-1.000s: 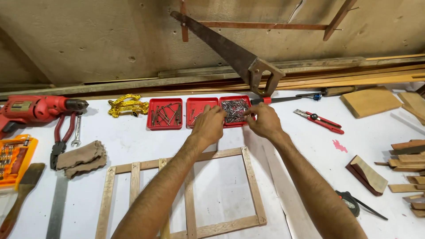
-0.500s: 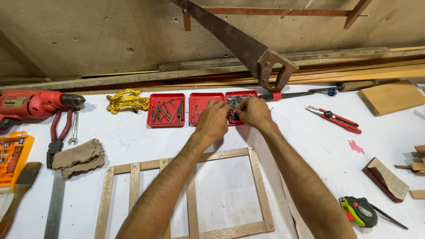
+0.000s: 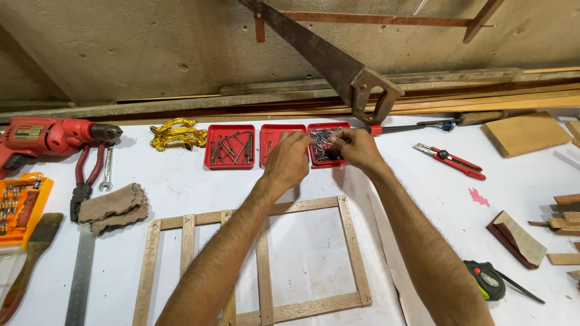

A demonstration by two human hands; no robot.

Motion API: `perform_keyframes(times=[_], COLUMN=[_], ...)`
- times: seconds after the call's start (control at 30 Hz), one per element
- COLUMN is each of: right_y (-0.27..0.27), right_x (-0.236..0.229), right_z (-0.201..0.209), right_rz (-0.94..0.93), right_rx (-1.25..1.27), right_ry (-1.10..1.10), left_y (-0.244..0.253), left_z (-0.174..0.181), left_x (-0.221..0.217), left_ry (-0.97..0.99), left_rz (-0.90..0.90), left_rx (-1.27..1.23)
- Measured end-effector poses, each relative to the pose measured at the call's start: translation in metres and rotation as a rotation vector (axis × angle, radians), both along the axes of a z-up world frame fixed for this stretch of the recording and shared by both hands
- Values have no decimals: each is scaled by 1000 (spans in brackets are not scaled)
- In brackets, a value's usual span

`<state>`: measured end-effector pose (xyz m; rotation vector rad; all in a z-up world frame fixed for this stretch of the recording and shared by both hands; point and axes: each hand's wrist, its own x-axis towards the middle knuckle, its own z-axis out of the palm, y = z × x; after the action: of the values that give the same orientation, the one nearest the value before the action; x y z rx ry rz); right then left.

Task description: The person assembles a small wooden frame on a workbench, hammering nails into thin wood slats to attach cross pieces. They measure the frame and slats with a tape measure and ruler, sand a small block, and position additional slats before nailing them in place.

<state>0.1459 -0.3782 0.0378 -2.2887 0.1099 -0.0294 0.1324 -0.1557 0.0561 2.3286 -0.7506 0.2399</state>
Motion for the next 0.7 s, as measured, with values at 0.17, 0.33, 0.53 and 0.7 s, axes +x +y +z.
perform_keyframes(times=[0.17, 0.33, 0.53, 0.7], right_y=[-8, 9, 25, 44], right_x=[-7, -52, -110, -157], right_z=[1, 52, 100, 137], right_rz=[40, 31, 244, 374], right_rx=[405, 648, 816, 821], right_ry=[-15, 112, 102, 82], left_y=[0, 6, 29, 49], left_z=[10, 39, 88, 119], left_x=[-10, -41, -98, -146], left_ry=[-18, 33, -141, -134], left_rz=[-10, -28, -140, -148], left_rx=[-61, -155, -329, -362])
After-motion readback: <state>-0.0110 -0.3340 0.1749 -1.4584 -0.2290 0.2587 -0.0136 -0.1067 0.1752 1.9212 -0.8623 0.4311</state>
